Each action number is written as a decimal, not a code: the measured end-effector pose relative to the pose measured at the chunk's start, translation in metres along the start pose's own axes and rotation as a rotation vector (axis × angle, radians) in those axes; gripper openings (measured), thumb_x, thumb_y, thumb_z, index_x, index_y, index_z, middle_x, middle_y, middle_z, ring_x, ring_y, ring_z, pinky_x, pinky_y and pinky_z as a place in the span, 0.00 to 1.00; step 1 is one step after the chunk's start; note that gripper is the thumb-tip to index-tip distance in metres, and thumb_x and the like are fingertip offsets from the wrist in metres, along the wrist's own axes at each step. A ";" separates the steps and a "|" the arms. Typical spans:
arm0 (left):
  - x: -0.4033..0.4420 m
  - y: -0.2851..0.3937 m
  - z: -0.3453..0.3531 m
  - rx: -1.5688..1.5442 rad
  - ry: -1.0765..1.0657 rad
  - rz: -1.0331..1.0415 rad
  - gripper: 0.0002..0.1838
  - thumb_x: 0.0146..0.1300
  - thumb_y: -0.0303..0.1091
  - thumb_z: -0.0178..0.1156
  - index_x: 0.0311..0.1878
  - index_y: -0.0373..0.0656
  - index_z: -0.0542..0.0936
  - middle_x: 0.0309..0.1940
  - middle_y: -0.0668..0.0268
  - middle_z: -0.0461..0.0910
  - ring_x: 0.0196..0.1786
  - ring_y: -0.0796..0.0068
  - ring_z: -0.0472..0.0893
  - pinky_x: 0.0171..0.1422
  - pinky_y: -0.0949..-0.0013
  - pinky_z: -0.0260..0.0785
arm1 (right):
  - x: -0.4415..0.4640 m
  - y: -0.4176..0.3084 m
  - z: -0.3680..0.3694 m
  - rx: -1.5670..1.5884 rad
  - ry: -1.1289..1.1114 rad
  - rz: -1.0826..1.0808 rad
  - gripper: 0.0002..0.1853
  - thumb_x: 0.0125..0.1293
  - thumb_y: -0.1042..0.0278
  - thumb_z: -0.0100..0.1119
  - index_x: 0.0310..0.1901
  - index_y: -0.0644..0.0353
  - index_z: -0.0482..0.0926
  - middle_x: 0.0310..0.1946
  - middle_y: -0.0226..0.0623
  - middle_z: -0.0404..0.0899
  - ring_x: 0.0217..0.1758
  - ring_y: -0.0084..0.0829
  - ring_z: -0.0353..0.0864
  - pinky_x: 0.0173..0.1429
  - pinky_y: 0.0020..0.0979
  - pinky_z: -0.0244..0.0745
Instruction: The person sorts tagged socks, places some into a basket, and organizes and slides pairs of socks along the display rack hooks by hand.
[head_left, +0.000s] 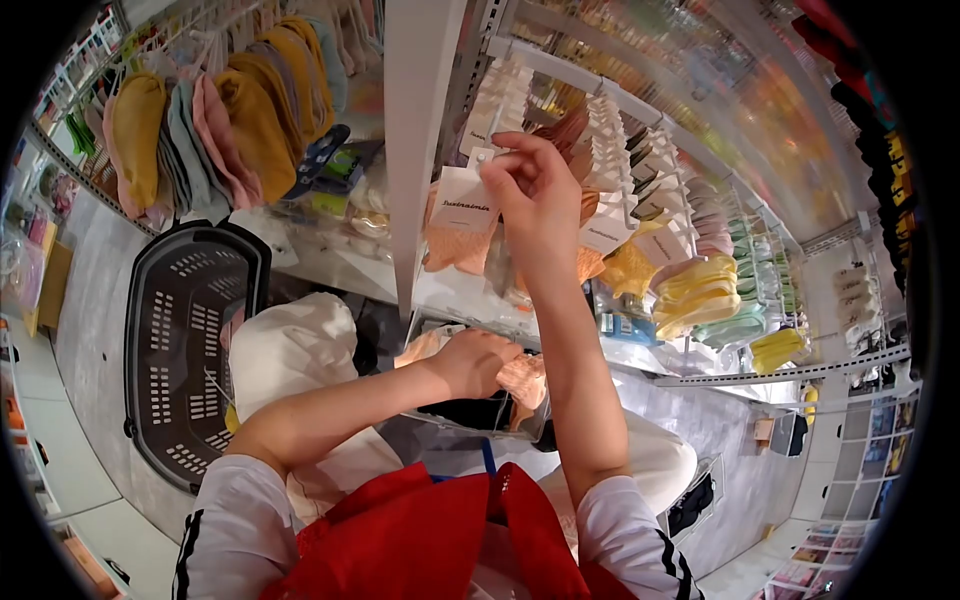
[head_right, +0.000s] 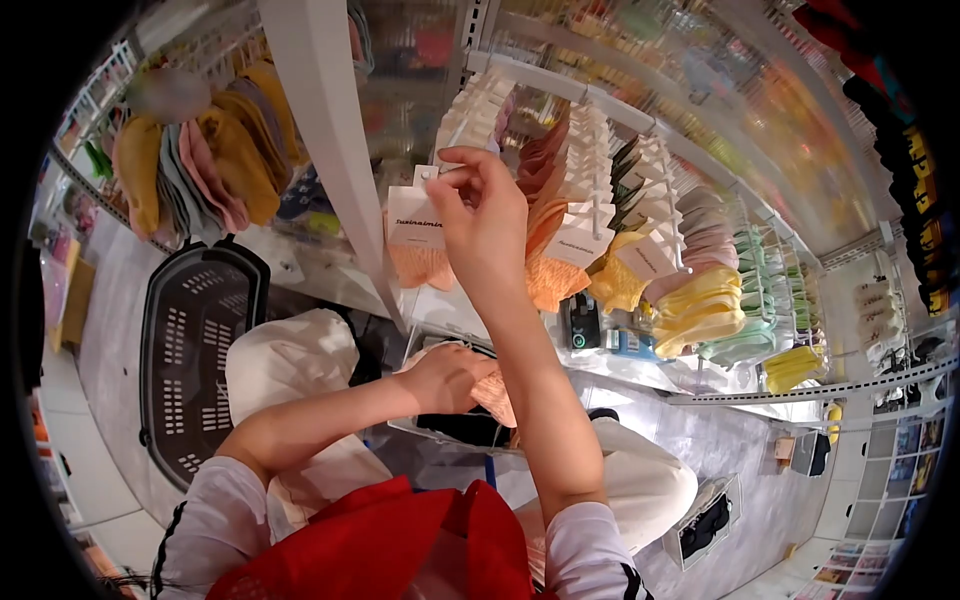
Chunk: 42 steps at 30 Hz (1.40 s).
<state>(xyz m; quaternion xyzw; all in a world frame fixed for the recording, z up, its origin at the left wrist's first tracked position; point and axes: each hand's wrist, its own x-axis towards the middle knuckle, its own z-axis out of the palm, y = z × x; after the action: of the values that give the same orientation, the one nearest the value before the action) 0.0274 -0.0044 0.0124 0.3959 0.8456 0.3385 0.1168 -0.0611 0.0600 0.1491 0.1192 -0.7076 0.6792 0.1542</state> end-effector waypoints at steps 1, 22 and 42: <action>0.001 -0.002 0.002 -0.004 0.015 -0.002 0.16 0.42 0.28 0.57 0.40 0.40 0.75 0.34 0.57 0.78 0.43 0.56 0.76 0.48 0.59 0.67 | -0.003 -0.001 0.001 0.032 0.018 0.005 0.05 0.55 0.78 0.57 0.35 0.67 0.75 0.25 0.33 0.77 0.29 0.17 0.73 0.34 0.20 0.68; 0.000 0.002 -0.007 -0.001 0.074 0.071 0.11 0.41 0.27 0.56 0.33 0.40 0.75 0.31 0.57 0.78 0.39 0.55 0.77 0.44 0.58 0.68 | -0.004 -0.010 0.010 -0.247 0.158 -0.210 0.04 0.55 0.77 0.58 0.33 0.66 0.80 0.29 0.33 0.78 0.30 0.18 0.75 0.37 0.19 0.70; 0.007 0.022 -0.030 -0.341 -0.078 -0.337 0.19 0.46 0.38 0.65 0.42 0.40 0.76 0.35 0.58 0.80 0.41 0.62 0.79 0.46 0.66 0.69 | -0.078 -0.007 -0.127 -0.546 -0.085 -0.076 0.08 0.61 0.73 0.53 0.40 0.65 0.75 0.35 0.41 0.76 0.38 0.33 0.77 0.42 0.28 0.71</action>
<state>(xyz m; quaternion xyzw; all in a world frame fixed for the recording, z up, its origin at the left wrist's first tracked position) 0.0211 -0.0036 0.0498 0.2367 0.8251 0.4367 0.2693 0.0203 0.1833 0.1297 0.1283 -0.8652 0.4516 0.1761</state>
